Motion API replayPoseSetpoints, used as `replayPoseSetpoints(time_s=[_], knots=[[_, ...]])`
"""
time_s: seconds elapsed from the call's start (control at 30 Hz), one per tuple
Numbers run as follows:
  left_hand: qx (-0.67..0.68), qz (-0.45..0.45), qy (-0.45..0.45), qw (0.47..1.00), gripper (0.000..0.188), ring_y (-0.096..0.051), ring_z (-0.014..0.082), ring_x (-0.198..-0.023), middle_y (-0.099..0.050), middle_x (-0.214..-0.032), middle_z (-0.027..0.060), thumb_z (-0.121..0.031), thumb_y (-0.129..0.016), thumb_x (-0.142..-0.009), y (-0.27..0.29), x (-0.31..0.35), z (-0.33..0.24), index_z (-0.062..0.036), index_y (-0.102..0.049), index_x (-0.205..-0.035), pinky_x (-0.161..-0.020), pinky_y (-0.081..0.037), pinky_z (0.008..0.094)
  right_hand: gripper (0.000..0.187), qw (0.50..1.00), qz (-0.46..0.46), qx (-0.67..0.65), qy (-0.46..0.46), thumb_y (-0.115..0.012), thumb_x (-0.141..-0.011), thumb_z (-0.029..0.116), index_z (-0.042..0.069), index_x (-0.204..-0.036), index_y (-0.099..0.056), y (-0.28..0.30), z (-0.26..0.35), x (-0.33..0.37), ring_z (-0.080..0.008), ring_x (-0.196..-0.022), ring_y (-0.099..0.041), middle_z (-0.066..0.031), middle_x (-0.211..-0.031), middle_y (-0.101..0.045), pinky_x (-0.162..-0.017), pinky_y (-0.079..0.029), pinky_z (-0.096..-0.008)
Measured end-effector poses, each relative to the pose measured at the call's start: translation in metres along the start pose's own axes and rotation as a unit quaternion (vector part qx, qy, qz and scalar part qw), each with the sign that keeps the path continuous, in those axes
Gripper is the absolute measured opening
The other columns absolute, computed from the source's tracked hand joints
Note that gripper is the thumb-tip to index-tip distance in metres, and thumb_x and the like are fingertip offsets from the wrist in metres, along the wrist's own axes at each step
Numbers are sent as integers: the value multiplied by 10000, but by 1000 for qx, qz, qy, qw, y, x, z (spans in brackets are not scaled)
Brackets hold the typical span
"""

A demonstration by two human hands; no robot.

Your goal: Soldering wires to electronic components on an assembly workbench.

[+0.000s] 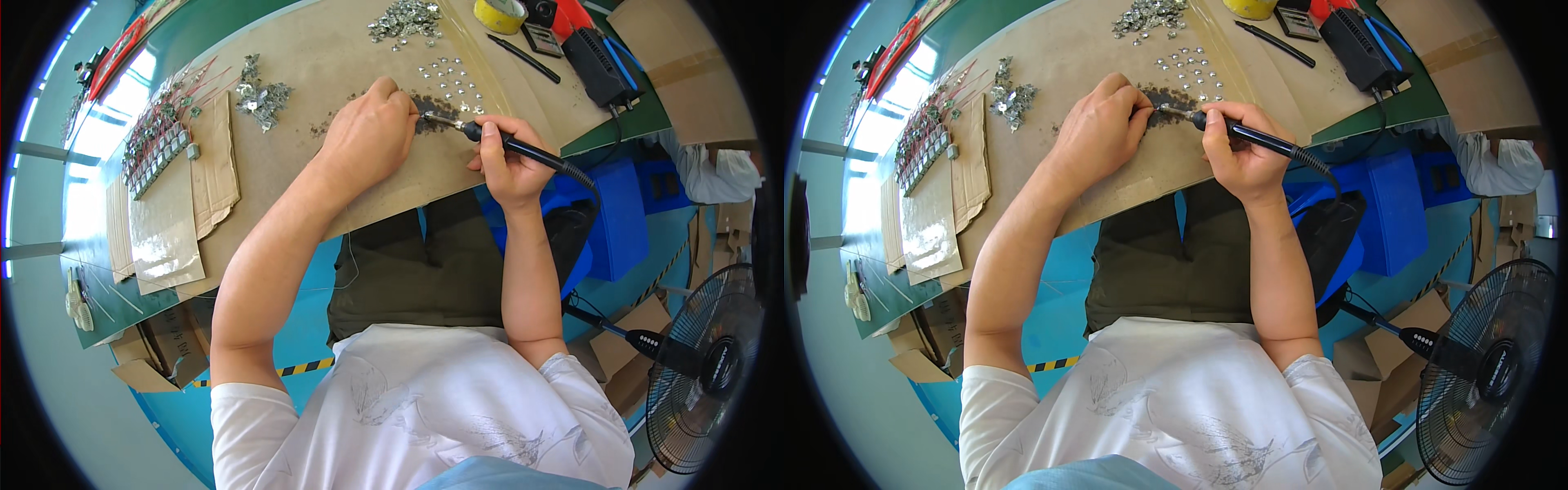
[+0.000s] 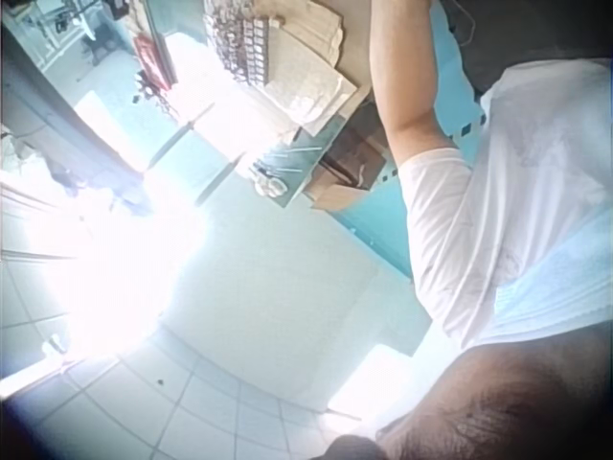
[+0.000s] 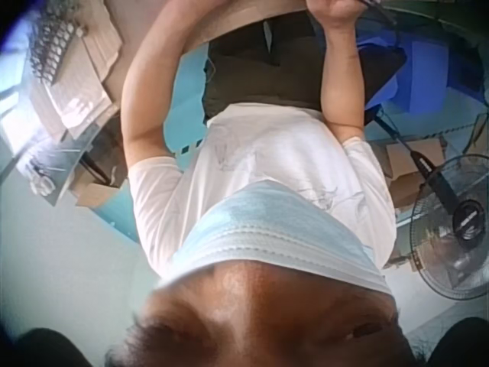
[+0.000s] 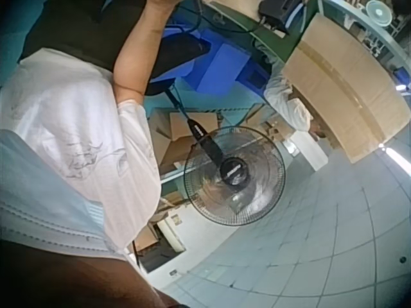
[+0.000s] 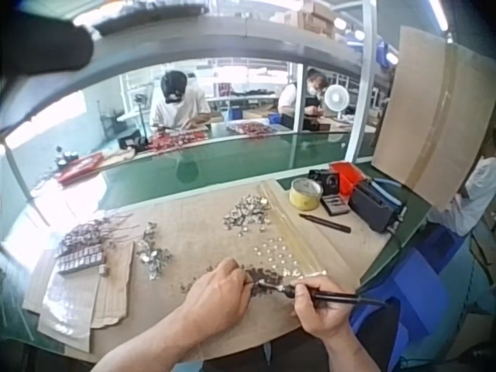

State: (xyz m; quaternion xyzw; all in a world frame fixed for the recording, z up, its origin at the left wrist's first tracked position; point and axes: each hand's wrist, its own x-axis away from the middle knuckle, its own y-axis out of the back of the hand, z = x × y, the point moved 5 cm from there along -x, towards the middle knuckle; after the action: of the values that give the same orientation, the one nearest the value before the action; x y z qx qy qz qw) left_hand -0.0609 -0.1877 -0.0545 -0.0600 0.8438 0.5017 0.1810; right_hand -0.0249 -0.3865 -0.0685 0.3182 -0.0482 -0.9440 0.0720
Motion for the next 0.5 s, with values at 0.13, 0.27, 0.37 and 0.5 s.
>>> replayPoseSetpoints(time_s=[0.13, 0.27, 0.37, 0.5], knots=[[3, 12, 25, 1000, 126, -668, 387, -952, -653, -1050, 151, -149, -685, -943, -1, 0, 2, -34, -725, -974, -851, -553, 458, 68, 1000, 4, 3, 0, -706, -930, 42, -10, -960, -737, 0, 1, 0, -63, -522, -636, -19, -679, -670, -488, -460, -193], [1, 14, 25, 1000, 132, -670, 386, -955, -655, -1056, 150, -153, -682, -946, -2, -1, 1, -36, -732, -979, -856, -553, 461, 70, 1000, 4, -4, -5, -703, -934, 43, -12, -962, -736, 1, 1, 1, -66, -529, -641, -27, -708, -681, -491, -462, -194], [-1, 13, 31, 999, 132, -671, 386, -954, -657, -1052, 149, -151, -682, -945, -2, 0, 1, -34, -735, -976, -857, -555, 461, 73, 1000, 6, -7, -10, -702, -937, 45, -13, -965, -736, 1, 1, 2, -69, -534, -644, -30, -723, -686, -492, -463, -193], [-2, 15, 35, 999, 133, -672, 387, -951, -659, -1047, 152, -150, -683, -943, -1, 0, 1, -31, -737, -968, -855, -556, 460, 74, 1000, 15, 1, -10, -701, -938, 42, -14, -970, -737, -1, 4, 1, -72, -535, -646, -33, -722, -684, -490, -464, -193]])
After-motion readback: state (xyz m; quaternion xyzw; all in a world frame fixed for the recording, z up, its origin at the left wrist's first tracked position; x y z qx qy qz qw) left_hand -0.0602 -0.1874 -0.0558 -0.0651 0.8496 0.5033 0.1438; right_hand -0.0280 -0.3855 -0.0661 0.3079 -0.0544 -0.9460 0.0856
